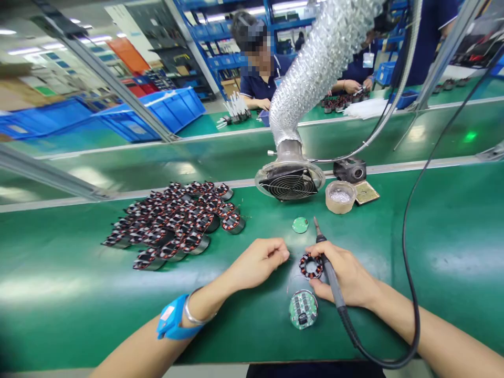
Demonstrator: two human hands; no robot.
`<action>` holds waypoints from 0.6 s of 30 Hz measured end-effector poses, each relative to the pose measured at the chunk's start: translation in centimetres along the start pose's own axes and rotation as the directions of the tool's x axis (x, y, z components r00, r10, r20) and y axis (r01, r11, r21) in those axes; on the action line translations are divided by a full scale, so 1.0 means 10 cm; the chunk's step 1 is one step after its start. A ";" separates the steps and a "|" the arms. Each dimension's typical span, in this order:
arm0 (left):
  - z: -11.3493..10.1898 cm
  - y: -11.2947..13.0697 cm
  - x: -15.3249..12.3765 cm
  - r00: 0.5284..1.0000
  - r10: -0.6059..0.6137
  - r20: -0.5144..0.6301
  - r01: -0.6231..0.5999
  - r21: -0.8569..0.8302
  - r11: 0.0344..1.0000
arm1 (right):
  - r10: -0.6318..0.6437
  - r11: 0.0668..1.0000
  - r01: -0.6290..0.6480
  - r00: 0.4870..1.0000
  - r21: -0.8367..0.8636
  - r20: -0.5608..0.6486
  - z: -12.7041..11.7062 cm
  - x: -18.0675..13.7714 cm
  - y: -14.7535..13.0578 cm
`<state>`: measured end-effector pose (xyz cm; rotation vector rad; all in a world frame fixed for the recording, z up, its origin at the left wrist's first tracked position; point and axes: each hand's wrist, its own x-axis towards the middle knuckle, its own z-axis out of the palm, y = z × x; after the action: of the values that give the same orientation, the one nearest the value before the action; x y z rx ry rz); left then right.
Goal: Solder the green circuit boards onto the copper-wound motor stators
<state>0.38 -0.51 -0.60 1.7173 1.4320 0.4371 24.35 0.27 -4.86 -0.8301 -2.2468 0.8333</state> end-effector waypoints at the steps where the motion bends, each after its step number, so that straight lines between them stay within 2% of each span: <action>1: -0.02 -0.04 0.00 0.998 -0.020 -0.057 0.018 -0.026 1.000 | 0.003 1.000 -0.003 1.000 0.010 0.009 -0.01 -0.01 0.00; 4: -0.08 -0.17 0.03 0.976 -0.091 -0.196 0.064 -0.140 0.988 | 0.016 0.999 -0.017 1.000 0.037 0.018 -0.04 -0.03 0.01; 6: -0.06 -0.19 0.05 0.974 -0.129 -0.188 0.085 -0.227 0.970 | 0.014 0.999 -0.015 1.000 0.046 0.017 -0.05 -0.04 0.02; 7: -0.02 -0.18 0.05 0.982 -0.139 -0.131 0.098 -0.280 0.955 | 0.007 0.999 -0.008 1.000 0.046 0.014 -0.05 -0.04 0.03; 9: 0.12 -0.12 0.03 0.987 -0.143 0.070 0.159 -0.395 0.905 | -0.013 0.999 0.013 1.000 0.035 0.004 -0.03 -0.05 0.03; 11: 0.27 -0.05 0.01 0.952 -0.130 0.278 0.254 -0.473 0.844 | -0.025 1.000 0.025 1.000 0.016 -0.014 -0.02 -0.06 0.02; 12: 0.32 -0.03 0.00 0.933 -0.131 0.336 0.293 -0.493 0.819 | -0.028 1.000 0.029 0.999 0.007 -0.018 -0.01 -0.06 0.02; 15: 0.30 -0.01 -0.01 0.917 -0.158 0.366 0.344 -0.527 0.777 | -0.022 1.000 0.022 1.000 0.007 -0.005 -0.04 -0.04 0.00; 18: 0.00 -0.05 0.00 0.911 -0.163 0.379 0.326 -0.420 0.847 | -0.008 0.998 0.006 1.000 0.069 0.022 -0.08 -0.01 0.00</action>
<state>0.03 -0.56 -1.02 1.1239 1.1589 0.3056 24.96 0.49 -4.36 -0.7845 -2.2258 0.9153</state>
